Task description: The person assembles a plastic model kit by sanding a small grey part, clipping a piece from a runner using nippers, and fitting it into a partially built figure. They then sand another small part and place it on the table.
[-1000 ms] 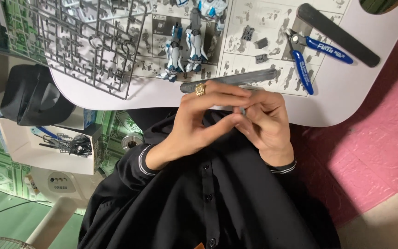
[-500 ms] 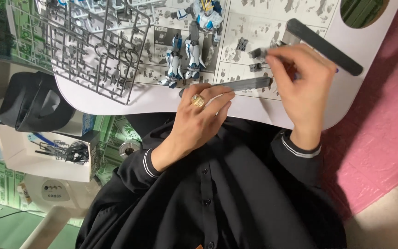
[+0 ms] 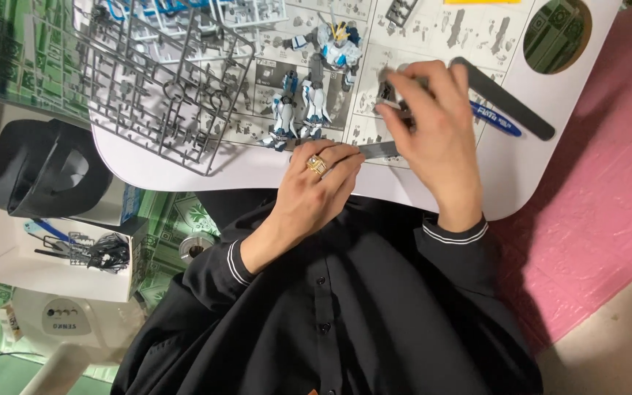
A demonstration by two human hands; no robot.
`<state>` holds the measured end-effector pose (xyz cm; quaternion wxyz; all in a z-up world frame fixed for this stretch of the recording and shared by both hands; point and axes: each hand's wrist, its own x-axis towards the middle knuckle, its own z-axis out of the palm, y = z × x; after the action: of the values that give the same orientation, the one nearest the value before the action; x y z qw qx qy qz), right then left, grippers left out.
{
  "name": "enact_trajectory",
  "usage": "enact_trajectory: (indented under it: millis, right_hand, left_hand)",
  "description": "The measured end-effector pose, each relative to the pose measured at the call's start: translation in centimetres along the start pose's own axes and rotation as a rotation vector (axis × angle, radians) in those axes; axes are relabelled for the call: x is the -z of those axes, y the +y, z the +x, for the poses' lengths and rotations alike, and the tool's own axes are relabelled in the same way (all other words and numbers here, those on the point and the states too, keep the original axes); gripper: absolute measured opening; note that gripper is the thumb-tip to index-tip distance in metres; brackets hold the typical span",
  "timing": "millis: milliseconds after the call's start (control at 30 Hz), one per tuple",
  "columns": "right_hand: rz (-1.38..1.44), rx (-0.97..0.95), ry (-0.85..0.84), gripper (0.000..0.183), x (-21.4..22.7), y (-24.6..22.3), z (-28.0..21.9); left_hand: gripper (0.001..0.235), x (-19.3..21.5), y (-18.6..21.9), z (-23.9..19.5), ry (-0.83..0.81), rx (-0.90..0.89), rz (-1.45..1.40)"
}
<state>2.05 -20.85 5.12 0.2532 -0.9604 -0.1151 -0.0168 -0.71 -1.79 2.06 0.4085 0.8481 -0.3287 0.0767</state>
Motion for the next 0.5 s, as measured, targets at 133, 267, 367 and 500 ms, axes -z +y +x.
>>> enact_trajectory:
  millis: [133, 267, 367, 500]
  right_hand:
    - [0.033, 0.008, 0.067, 0.014, 0.3, -1.1, 0.1]
    - [0.711, -0.239, 0.104, 0.021, 0.8, -1.6, -0.9]
    - [1.276, -0.365, 0.133, 0.026, -0.1, -0.3, -2.3]
    - [1.837, -0.382, 0.091, 0.03, -1.8, 1.8, -4.3]
  left_hand:
    - [0.011, 0.0, -0.2, -0.3, 0.013, -0.003, 0.023]
    - [0.012, -0.2, -0.2, -0.4, 0.023, 0.008, 0.042]
    - [0.007, -0.5, -0.1, 0.0, 0.096, 0.005, 0.023]
    - [0.004, -0.8, 0.0, 0.0, 0.15, 0.014, 0.016]
